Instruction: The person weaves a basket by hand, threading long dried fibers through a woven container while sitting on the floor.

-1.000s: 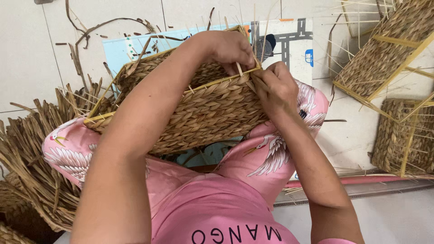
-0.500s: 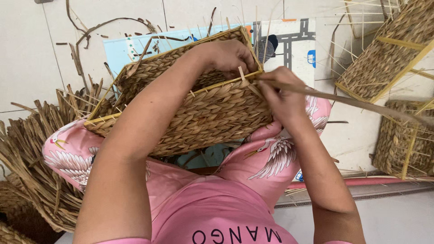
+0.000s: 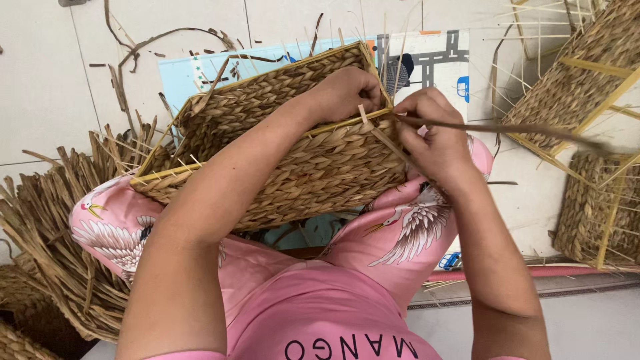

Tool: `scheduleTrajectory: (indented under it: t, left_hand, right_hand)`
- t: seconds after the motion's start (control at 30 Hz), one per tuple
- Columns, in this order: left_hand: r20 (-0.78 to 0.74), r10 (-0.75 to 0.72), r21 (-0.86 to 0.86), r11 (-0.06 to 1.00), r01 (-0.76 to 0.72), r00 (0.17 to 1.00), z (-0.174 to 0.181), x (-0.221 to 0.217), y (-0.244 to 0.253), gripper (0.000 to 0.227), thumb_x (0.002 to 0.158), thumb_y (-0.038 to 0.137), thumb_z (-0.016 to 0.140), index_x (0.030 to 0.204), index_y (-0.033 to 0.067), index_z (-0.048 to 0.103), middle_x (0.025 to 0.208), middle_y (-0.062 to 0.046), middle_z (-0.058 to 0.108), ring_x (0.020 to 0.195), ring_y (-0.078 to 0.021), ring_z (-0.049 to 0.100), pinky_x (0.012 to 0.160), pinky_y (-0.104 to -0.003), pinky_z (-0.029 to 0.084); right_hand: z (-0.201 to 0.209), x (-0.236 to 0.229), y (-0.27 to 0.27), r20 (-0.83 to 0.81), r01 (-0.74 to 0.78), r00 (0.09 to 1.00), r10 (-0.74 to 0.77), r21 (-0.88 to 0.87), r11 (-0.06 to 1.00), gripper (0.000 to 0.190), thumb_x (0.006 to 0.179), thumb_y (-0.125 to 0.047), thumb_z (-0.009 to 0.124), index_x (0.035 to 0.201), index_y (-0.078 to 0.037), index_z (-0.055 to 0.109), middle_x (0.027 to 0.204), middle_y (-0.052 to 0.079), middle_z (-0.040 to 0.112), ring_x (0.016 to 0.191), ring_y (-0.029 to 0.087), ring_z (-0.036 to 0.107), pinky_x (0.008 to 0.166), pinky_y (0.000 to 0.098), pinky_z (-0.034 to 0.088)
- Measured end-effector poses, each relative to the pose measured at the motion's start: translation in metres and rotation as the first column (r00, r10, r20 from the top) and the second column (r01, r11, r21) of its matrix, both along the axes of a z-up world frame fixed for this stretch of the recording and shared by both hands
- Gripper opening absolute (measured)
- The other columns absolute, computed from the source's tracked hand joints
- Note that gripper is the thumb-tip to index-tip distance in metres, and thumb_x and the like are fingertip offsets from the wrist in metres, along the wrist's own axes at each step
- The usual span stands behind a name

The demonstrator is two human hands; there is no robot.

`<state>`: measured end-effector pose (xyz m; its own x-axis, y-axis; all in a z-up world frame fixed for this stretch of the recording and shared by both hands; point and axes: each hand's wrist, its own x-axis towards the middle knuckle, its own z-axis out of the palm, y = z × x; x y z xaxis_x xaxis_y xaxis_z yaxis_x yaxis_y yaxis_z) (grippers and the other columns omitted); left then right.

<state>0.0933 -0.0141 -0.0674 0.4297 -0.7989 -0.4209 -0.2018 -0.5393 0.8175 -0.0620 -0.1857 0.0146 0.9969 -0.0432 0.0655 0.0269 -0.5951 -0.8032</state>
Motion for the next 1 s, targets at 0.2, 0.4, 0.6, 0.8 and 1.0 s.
scheduleTrajectory:
  t: [0.2, 0.4, 0.6, 0.8, 1.0]
  left_hand:
    - [-0.228, -0.055, -0.219, 0.976, 0.004, 0.972, -0.011, 0.002, 0.011, 0.013, 0.088, 0.009, 0.075, 0.101, 0.0084, 0.072, 0.096, 0.000, 0.076, 0.090, -0.0101, 0.070, 0.085, -0.029, 0.056]
    - [0.132, 0.180, -0.180, 0.971, -0.155, 0.975, -0.027, -0.012, -0.011, 0.014, 0.090, 0.017, 0.076, 0.093, 0.0042, 0.069, 0.087, -0.009, 0.073, 0.078, -0.0208, 0.069, 0.074, -0.035, 0.052]
    - [0.048, 0.092, -0.001, 0.996, -0.092, 0.995, -0.039, -0.010, -0.022, 0.022, 0.096, 0.021, 0.067, 0.084, 0.0025, 0.070, 0.068, -0.014, 0.065, 0.061, -0.0248, 0.061, 0.064, -0.039, 0.049]
    - [-0.078, 0.187, -0.017, 0.982, -0.189, 0.979, -0.038, -0.014, -0.019, 0.024, 0.091, 0.022, 0.067, 0.076, 0.0037, 0.071, 0.064, -0.007, 0.067, 0.058, -0.0149, 0.061, 0.061, -0.033, 0.051]
    - [-0.179, 0.161, 0.079, 0.986, -0.149, 0.971, -0.009, -0.014, -0.007, 0.034, 0.100, 0.028, 0.067, 0.082, -0.0003, 0.068, 0.071, -0.006, 0.063, 0.064, -0.0113, 0.054, 0.064, -0.031, 0.049]
  right_hand:
    - [0.007, 0.014, -0.013, -0.006, -0.126, 0.992, 0.126, -0.098, 0.987, 0.035, 0.087, 0.009, 0.062, 0.119, -0.003, 0.065, 0.109, 0.014, 0.071, 0.095, 0.027, 0.069, 0.080, 0.0367, 0.056]
    - [-0.010, 0.028, -0.026, 0.060, -0.195, 0.967, 0.246, -0.445, 0.874, 0.026, 0.084, -0.006, 0.077, 0.110, -0.008, 0.073, 0.100, 0.012, 0.073, 0.096, 0.036, 0.067, 0.086, 0.0469, 0.053]
    - [-0.013, 0.034, -0.031, -0.014, -0.248, 0.963, 0.269, -0.432, 0.867, 0.021, 0.087, -0.016, 0.081, 0.108, -0.011, 0.078, 0.094, 0.009, 0.073, 0.092, 0.034, 0.065, 0.083, 0.0467, 0.051]
    - [-0.027, 0.039, -0.023, 0.118, -0.202, 0.940, 0.320, -0.563, 0.801, 0.007, 0.088, -0.014, 0.078, 0.093, -0.010, 0.074, 0.084, 0.008, 0.070, 0.085, 0.031, 0.064, 0.077, 0.0450, 0.048]
    - [-0.046, 0.032, -0.037, 0.079, -0.055, 0.979, 0.186, -0.778, 0.625, 0.008, 0.088, -0.008, 0.074, 0.090, -0.012, 0.067, 0.082, 0.007, 0.069, 0.082, 0.027, 0.066, 0.079, 0.0416, 0.050]
